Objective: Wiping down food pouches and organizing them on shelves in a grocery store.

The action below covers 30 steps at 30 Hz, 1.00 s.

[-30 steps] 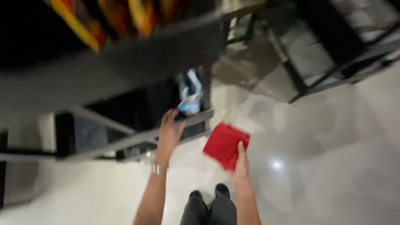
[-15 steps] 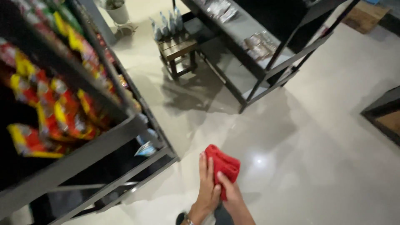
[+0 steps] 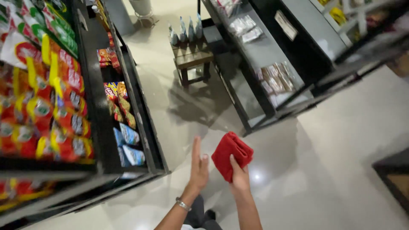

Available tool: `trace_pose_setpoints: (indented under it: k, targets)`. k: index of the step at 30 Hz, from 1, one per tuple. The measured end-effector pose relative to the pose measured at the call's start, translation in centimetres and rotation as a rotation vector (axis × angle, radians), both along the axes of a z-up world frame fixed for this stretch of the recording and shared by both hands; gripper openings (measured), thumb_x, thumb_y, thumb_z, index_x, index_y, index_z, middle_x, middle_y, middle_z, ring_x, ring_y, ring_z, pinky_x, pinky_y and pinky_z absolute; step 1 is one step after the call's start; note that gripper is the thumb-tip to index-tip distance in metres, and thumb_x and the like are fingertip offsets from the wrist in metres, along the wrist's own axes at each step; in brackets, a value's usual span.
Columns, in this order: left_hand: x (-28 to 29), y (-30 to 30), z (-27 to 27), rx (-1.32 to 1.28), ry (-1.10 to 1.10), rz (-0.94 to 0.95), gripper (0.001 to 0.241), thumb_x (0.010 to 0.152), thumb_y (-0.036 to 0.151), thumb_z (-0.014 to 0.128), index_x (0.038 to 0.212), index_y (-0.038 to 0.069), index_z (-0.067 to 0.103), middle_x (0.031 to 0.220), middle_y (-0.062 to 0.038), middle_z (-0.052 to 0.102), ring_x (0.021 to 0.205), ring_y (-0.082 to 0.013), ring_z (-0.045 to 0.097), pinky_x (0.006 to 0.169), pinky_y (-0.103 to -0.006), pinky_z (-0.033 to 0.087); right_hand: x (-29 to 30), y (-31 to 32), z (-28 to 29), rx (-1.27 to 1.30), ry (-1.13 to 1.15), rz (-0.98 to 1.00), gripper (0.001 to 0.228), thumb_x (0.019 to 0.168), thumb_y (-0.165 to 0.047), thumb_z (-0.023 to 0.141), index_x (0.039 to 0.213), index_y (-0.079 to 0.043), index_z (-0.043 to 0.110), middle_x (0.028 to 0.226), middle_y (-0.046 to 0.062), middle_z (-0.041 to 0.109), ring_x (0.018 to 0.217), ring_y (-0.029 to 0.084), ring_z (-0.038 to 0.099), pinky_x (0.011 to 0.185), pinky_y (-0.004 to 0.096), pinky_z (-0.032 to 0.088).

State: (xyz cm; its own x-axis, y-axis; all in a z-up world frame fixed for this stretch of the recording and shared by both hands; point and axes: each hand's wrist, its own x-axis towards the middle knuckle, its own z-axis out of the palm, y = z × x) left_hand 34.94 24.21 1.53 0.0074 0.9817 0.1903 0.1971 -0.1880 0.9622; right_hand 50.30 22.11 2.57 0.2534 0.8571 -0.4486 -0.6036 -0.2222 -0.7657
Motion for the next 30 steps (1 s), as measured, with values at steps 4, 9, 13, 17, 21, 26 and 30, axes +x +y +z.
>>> trace_pose_setpoints:
  k: [4, 9, 13, 17, 21, 26, 30]
  targets:
    - [-1.5, 7.4, -0.7, -0.086, -0.097, 0.137, 0.068, 0.109, 0.041, 0.035, 0.164, 0.002, 0.021, 0.174, -0.016, 0.018, 0.162, -0.0300, 0.015, 0.128, -0.0422, 0.012, -1.8, 9.1, -2.2, -0.070, 0.034, 0.092, 0.062, 0.095, -0.026, 0.062, 0.151, -0.011, 0.041, 0.145, 0.009, 0.058, 0.130, 0.024, 0.058, 0.105, 0.041, 0.051]
    - [-3.5, 17.5, -0.8, -0.224, -0.239, 0.209, 0.071, 0.107, 0.043, 0.033, 0.164, 0.008, 0.013, 0.173, -0.013, 0.010, 0.160, -0.0282, 0.009, 0.126, -0.0437, 0.013, -4.9, 20.2, -4.3, -0.052, 0.031, 0.218, 0.065, 0.097, -0.034, 0.062, 0.153, -0.009, 0.040, 0.147, 0.011, 0.057, 0.131, 0.024, 0.058, 0.107, 0.041, 0.049]
    - [-4.8, 26.8, -2.4, -0.136, -0.296, 0.298, 0.070, 0.108, 0.043, 0.036, 0.165, 0.007, 0.016, 0.174, -0.014, 0.014, 0.161, -0.0290, 0.012, 0.127, -0.0452, 0.013, -5.6, 29.0, -4.5, -0.078, 0.052, 0.258, 0.067, 0.096, -0.036, 0.062, 0.153, -0.009, 0.039, 0.148, 0.011, 0.056, 0.132, 0.025, 0.057, 0.108, 0.041, 0.048]
    - [-6.1, 38.0, -5.4, -0.155, -0.336, 0.370, 0.073, 0.107, 0.044, 0.040, 0.164, 0.007, 0.016, 0.173, -0.015, 0.015, 0.159, -0.0280, 0.014, 0.127, -0.0437, 0.015, -3.9, 40.2, -6.0, -0.122, 0.079, 0.273, 0.072, 0.093, -0.038, 0.064, 0.154, -0.009, 0.038, 0.148, 0.013, 0.055, 0.132, 0.028, 0.056, 0.107, 0.044, 0.049]
    - [-6.9, 47.5, -6.8, -0.218, -0.369, 0.406, 0.075, 0.105, 0.045, 0.043, 0.164, 0.006, 0.016, 0.172, -0.015, 0.016, 0.158, -0.0280, 0.016, 0.126, -0.0427, 0.018, -2.5, 49.6, -8.2, -0.126, 0.062, 0.342, 0.077, 0.093, -0.043, 0.065, 0.156, -0.010, 0.036, 0.150, 0.015, 0.054, 0.135, 0.031, 0.055, 0.107, 0.045, 0.048]
    - [-9.8, 58.2, -13.0, -0.295, -0.504, 0.380, 0.074, 0.107, 0.053, 0.034, 0.161, 0.003, 0.029, 0.169, -0.016, 0.030, 0.156, -0.0288, 0.028, 0.125, -0.0421, 0.025, -3.3, 62.5, -12.1, -0.195, -0.080, 0.427, 0.080, 0.090, -0.038, 0.068, 0.156, -0.014, 0.032, 0.152, 0.014, 0.052, 0.136, 0.032, 0.054, 0.108, 0.046, 0.048]
    - [-12.7, 69.1, -13.3, -0.498, -0.361, 0.351, 0.077, 0.101, 0.060, 0.039, 0.152, 0.003, 0.046, 0.160, -0.017, 0.046, 0.149, -0.0274, 0.042, 0.122, -0.0381, 0.030, -6.0, 71.5, -16.2, -0.197, -0.121, 0.455, 0.079, 0.090, -0.032, 0.068, 0.157, -0.016, 0.030, 0.152, 0.013, 0.050, 0.136, 0.031, 0.054, 0.109, 0.047, 0.049]
